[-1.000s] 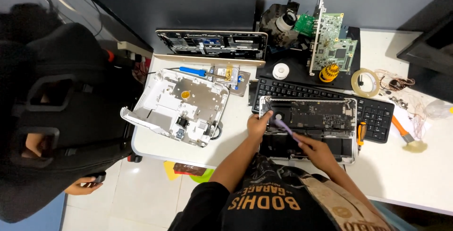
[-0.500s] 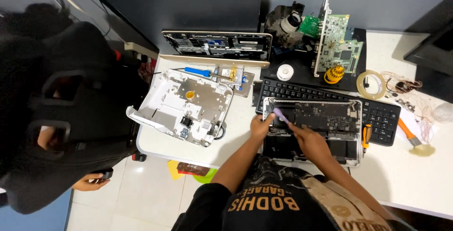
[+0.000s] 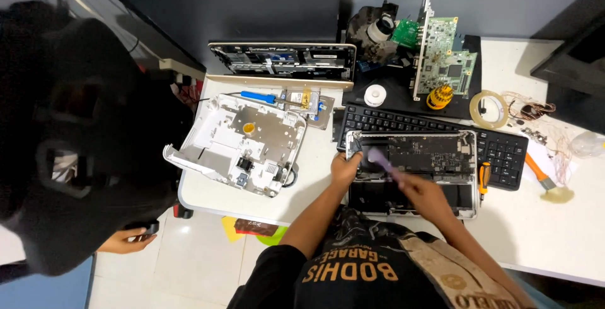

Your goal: Cleaning and disassembling laptop components using a brush and screwdriver

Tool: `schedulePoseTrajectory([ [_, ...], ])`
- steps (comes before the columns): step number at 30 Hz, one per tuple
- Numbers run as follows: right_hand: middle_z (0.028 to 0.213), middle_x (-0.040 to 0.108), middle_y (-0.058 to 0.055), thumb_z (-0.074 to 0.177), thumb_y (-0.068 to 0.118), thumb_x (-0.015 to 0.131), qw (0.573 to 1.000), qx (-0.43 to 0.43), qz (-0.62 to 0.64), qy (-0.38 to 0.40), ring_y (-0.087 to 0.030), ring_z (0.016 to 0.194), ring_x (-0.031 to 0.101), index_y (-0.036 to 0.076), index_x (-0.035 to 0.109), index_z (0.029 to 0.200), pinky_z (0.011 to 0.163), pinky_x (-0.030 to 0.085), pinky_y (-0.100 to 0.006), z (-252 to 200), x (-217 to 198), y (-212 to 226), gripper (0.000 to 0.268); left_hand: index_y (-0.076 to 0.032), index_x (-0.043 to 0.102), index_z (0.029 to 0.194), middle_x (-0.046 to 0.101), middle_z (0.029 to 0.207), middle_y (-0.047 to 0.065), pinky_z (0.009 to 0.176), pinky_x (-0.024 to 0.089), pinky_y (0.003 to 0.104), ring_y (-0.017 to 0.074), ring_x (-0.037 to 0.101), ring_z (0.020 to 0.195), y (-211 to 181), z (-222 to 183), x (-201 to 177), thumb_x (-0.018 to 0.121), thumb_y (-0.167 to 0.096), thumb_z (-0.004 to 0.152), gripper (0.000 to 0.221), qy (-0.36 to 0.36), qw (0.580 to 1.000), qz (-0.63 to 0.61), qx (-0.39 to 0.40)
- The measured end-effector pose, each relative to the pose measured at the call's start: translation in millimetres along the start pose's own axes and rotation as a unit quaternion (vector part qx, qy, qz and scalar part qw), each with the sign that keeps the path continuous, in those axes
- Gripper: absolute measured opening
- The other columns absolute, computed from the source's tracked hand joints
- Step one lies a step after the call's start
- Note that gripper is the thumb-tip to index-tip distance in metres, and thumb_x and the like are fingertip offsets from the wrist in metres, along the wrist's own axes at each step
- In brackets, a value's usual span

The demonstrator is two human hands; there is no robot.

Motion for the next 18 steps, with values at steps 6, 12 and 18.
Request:
schedulePoseTrajectory([
  [6, 0.121, 0.075, -0.012, 0.096, 0.016, 0.066, 0.984, -0.153, -0.034, -0.087, -0.038, 0.113, 0.069, 0.031, 0.071, 0.133, 0.097, 0.055, -0.049, 50.5, 16.8, -3.0, 0.041, -0.011, 0.069, 0.087, 0.069, 0.074, 0.008, 0.077, 0.053, 0.038, 0.0242, 0.07, 0.081, 2.1, 4.3, 1.6, 0.081, -0.042, 0.076, 0.036, 0.005, 1.0, 0.018, 0.017],
  [12, 0.096, 0.075, -0.017, 0.1, 0.022, 0.053, 0.973, -0.155, -0.171, -0.025, -0.039, 0.088, 0.075, 0.045, 0.063, 0.14, 0.073, 0.063, -0.047, 64.7, 63.3, -6.9, 0.048, -0.008, 0.069, 0.089, 0.067, 0.075, 0.01, 0.081, 0.052, 0.041, 0.0261, 0.067, 0.082, 1.0, -2.4, 1.7, 0.077, -0.036, 0.077, 0.032, 0.023, 0.999, 0.013, 0.029],
  [18, 0.092, 0.073, -0.012, 0.101, 0.033, 0.052, 0.962, -0.091, -0.248, -0.068, -0.036, 0.091, 0.075, 0.049, 0.062, 0.138, 0.079, 0.062, -0.049, 56.2, 20.1, -38.2, 0.041, -0.008, 0.071, 0.091, 0.07, 0.079, 0.013, 0.083, 0.052, 0.043, 0.0296, 0.07, 0.088, 6.1, 8.3, 5.6, 0.077, -0.036, 0.075, 0.033, 0.014, 0.999, 0.04, 0.022],
])
Point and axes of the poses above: each hand's wrist, its own z-axis towards the middle knuckle, its own x-axis out of the palm, y = z × x, the point moved 3 cm from there along z, towards the middle knuckle
